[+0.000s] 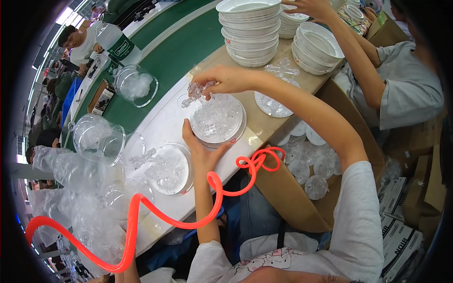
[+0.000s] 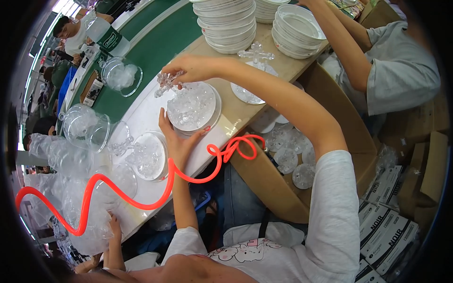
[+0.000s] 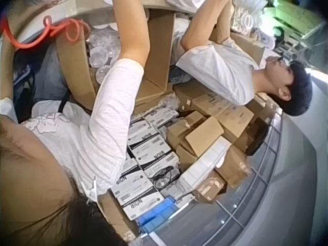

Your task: The worker cleans glass domes using an air duster and assembles them onto plastic bases before placing them into a box.

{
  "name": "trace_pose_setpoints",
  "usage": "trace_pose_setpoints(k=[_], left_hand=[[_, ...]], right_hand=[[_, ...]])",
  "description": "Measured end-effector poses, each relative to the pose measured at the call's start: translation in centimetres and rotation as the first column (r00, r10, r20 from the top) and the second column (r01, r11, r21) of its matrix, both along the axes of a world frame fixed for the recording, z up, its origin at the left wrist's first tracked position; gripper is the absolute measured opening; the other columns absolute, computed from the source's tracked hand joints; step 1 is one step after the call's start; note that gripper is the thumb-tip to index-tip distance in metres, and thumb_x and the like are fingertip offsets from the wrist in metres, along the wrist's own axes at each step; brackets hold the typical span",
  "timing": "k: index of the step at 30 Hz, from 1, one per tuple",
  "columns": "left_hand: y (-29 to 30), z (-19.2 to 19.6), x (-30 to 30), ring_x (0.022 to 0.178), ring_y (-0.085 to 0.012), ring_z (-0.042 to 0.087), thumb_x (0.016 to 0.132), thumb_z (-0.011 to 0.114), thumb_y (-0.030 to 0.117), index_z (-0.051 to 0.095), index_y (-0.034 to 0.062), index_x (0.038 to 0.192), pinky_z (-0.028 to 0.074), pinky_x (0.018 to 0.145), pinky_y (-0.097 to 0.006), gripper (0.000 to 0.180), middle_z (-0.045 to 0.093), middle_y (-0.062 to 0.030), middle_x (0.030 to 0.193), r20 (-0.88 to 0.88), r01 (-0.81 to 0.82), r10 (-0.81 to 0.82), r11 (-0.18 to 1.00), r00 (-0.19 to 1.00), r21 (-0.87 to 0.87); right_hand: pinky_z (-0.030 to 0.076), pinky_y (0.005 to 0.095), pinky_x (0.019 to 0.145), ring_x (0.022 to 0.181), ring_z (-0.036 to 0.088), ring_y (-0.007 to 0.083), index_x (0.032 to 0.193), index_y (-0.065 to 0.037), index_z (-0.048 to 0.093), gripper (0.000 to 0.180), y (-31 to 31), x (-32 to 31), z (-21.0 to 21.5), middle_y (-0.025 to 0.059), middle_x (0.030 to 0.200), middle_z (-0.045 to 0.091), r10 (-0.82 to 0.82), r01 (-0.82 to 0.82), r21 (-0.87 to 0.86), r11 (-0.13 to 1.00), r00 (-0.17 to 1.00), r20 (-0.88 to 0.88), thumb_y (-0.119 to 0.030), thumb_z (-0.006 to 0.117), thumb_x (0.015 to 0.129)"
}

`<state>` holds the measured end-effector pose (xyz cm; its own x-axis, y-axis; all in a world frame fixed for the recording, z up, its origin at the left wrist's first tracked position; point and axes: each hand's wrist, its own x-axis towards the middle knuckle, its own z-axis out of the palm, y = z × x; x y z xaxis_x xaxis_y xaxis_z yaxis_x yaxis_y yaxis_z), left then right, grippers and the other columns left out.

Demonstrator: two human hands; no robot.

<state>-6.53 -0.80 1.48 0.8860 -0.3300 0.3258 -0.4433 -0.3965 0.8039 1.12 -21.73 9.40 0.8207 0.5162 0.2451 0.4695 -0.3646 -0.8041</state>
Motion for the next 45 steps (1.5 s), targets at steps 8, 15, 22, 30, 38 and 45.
trace_pose_setpoints(k=[8,15,22,30,38,45], left_hand=[[0.0,0.0,0.0,0.131,-0.0327,0.023,0.048,0.088,0.023,0.009,-0.0030,0.137,0.021,0.109,-0.039,0.122,0.018,-0.0229,0.139,-0.028,0.004,-0.004,1.000,1.000,-0.003],[0.0,-0.4,0.2,0.126,-0.0339,0.029,0.049,0.088,0.030,0.013,-0.0060,0.135,0.028,0.105,-0.039,0.119,0.024,-0.0223,0.133,0.050,-0.012,0.011,1.000,0.999,0.015],[-0.1,-0.1,0.1,0.128,-0.0336,0.027,0.050,0.087,0.024,0.011,-0.0043,0.136,0.025,0.107,-0.038,0.119,0.022,-0.0226,0.136,0.025,0.004,-0.004,1.000,1.000,0.009],[0.0,-0.3,0.3,0.130,-0.0335,0.025,0.049,0.087,0.019,0.010,-0.0018,0.137,0.021,0.108,-0.039,0.119,0.021,-0.0234,0.138,0.024,0.017,-0.017,1.000,1.000,0.000],[0.2,-0.4,0.3,0.127,-0.0340,0.029,0.049,0.087,0.023,0.013,-0.0055,0.136,0.027,0.106,-0.039,0.118,0.024,-0.0218,0.134,0.029,-0.002,0.002,1.000,1.000,0.004],[0.2,-0.5,0.2,0.126,-0.0345,0.030,0.048,0.087,0.023,0.012,-0.0045,0.136,0.027,0.106,-0.039,0.119,0.025,-0.0225,0.135,0.009,-0.003,0.003,1.000,1.000,-0.001]], right_hand=[[0.047,0.0330,0.078,0.089,0.059,0.0236,0.115,-0.006,0.054,0.037,0.2,-0.2,0.9,0.0147,0.097,0.062,-0.019,0.016,-0.072,0.997,0.999,-0.042,-0.006,0.058,0.078],[0.047,0.0325,0.078,0.086,0.059,0.0222,0.113,-0.006,0.055,0.034,0.1,-0.4,0.6,0.0134,0.095,0.062,-0.020,0.020,-0.003,1.000,0.999,-0.047,-0.005,0.058,0.078],[0.046,0.0315,0.077,0.085,0.059,0.0209,0.114,-0.007,0.056,0.036,0.0,0.0,0.4,0.0127,0.095,0.063,-0.020,0.021,0.005,1.000,0.995,-0.098,-0.004,0.058,0.078],[0.046,0.0336,0.081,0.092,0.059,0.0249,0.116,-0.007,0.054,0.039,0.1,0.3,0.8,0.0149,0.101,0.062,-0.023,0.020,-0.101,0.995,0.999,-0.033,-0.007,0.061,0.077],[0.046,0.0336,0.083,0.094,0.059,0.0252,0.117,-0.006,0.053,0.039,0.1,0.1,0.7,0.0148,0.103,0.062,-0.039,0.034,-0.131,0.991,0.999,-0.035,-0.010,0.061,0.079],[0.047,0.0314,0.072,0.078,0.061,0.0179,0.114,-0.009,0.053,0.032,-0.1,0.3,-0.3,0.0076,0.092,0.065,-0.042,0.052,-0.086,0.995,0.993,0.113,-0.011,0.054,0.082]])
